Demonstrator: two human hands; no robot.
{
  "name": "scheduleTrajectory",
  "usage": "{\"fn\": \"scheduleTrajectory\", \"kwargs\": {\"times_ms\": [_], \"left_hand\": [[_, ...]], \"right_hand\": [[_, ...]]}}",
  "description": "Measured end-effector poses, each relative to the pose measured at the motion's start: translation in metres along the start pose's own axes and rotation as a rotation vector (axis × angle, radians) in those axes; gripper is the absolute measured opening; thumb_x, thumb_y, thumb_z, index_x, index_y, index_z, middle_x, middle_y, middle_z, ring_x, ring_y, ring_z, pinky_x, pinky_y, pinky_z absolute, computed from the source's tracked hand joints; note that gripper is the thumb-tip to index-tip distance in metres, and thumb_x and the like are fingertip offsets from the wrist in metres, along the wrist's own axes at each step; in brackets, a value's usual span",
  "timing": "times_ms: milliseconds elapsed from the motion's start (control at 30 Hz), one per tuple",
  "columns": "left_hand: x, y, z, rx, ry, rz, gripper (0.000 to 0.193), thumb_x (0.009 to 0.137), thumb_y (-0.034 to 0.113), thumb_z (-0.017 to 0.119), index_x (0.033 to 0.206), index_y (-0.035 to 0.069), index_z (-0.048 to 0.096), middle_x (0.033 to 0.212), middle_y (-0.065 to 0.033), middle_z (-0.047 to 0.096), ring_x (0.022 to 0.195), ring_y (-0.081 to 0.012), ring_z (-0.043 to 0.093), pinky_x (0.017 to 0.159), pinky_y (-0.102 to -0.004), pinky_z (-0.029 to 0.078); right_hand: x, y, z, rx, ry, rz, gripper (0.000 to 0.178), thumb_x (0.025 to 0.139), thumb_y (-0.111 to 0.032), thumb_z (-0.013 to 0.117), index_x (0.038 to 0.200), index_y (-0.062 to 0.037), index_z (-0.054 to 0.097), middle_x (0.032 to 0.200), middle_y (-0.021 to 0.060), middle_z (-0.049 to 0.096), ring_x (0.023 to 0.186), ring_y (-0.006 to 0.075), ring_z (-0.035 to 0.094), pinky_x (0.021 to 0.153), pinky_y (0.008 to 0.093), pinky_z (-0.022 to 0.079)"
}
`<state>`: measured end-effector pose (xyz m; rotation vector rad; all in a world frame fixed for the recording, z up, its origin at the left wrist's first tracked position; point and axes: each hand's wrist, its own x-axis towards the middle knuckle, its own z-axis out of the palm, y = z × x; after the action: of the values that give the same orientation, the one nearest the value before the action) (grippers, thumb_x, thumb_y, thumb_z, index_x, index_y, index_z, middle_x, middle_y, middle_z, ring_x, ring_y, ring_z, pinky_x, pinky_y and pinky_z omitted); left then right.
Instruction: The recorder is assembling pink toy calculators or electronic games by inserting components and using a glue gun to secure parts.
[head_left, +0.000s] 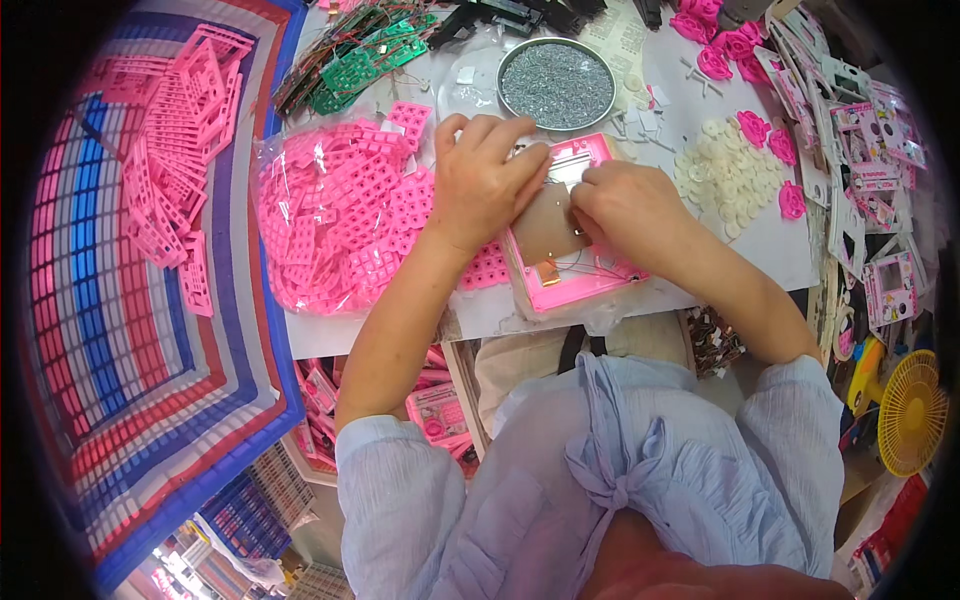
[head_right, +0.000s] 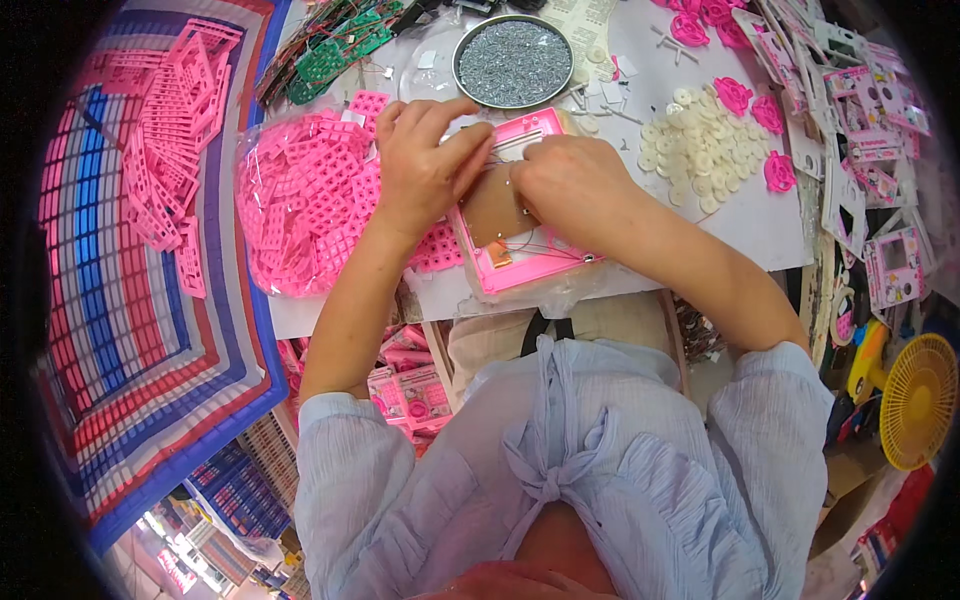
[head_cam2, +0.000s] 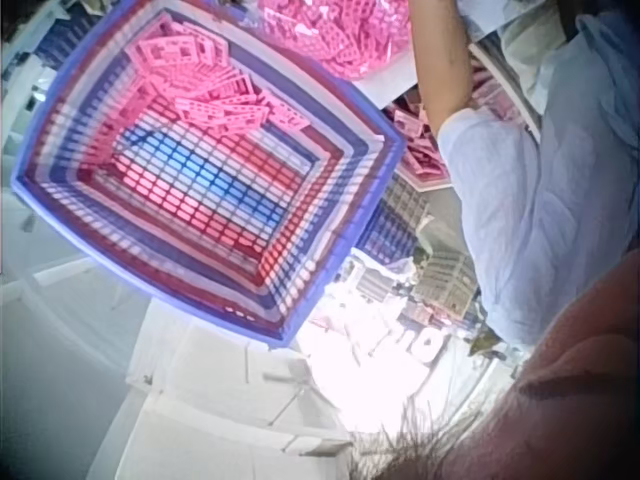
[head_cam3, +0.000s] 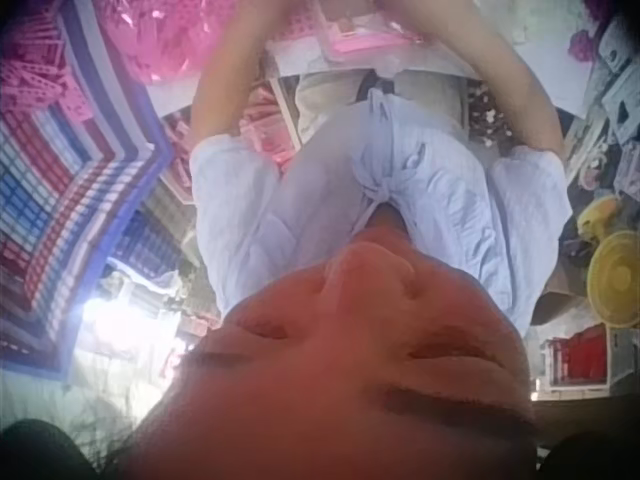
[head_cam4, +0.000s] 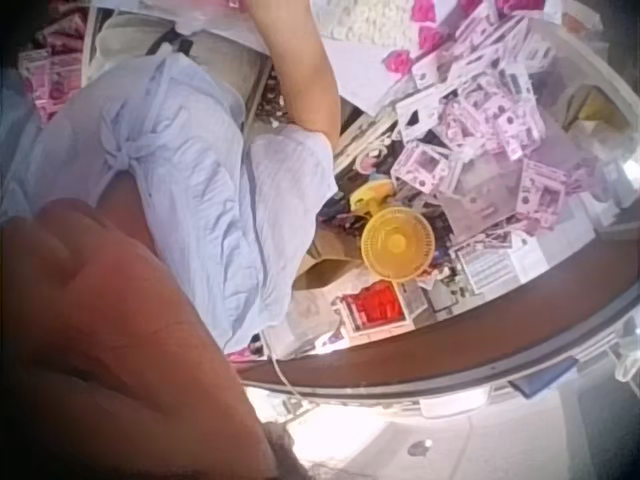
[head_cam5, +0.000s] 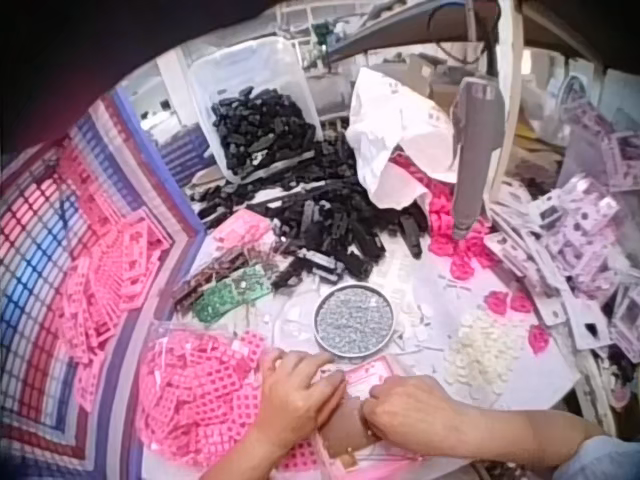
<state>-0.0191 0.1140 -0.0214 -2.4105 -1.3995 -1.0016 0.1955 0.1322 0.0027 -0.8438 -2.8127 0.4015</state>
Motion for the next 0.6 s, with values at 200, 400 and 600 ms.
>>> {"fn": "scheduleTrajectory", "kwargs": {"times_ms": [200, 400, 600], "left_hand": [[-0.005, 0.023, -0.002, -0.181, -0.284, -0.179, 0.008, 0.085, 0.017, 0.07, 0.093, 0.014, 0.07, 0.091, -0.0026, 0.069, 0.091, -0.0222, 0.062, 0.091, -0.0458, 0.035], [0.012, 0.028, -0.006, 0.02, -0.389, -0.025, 0.006, 0.084, 0.018, 0.067, 0.086, 0.012, 0.068, 0.088, -0.003, 0.062, 0.091, -0.0235, 0.061, 0.09, -0.0481, 0.036], [0.035, 0.023, 0.001, 0.06, -0.628, 0.171, 0.009, 0.08, 0.02, 0.066, 0.084, 0.013, 0.071, 0.089, -0.0037, 0.064, 0.092, -0.0232, 0.063, 0.09, -0.0469, 0.039]], "right_hand": [[-0.023, -0.012, 0.007, 0.108, 0.152, 0.129, 0.011, 0.084, -0.015, 0.066, 0.082, -0.0054, 0.061, 0.076, 0.0098, 0.064, 0.076, 0.0299, 0.066, 0.062, 0.0426, 0.053], [-0.026, -0.007, 0.013, 0.132, 0.203, 0.104, 0.011, 0.087, -0.017, 0.064, 0.087, -0.0071, 0.059, 0.078, 0.0091, 0.063, 0.073, 0.0301, 0.065, 0.061, 0.0439, 0.052], [-0.026, -0.009, 0.013, 0.198, 0.181, 0.159, 0.012, 0.084, -0.011, 0.068, 0.093, -0.0054, 0.064, 0.08, 0.0115, 0.063, 0.073, 0.0319, 0.064, 0.063, 0.0434, 0.051]]}}
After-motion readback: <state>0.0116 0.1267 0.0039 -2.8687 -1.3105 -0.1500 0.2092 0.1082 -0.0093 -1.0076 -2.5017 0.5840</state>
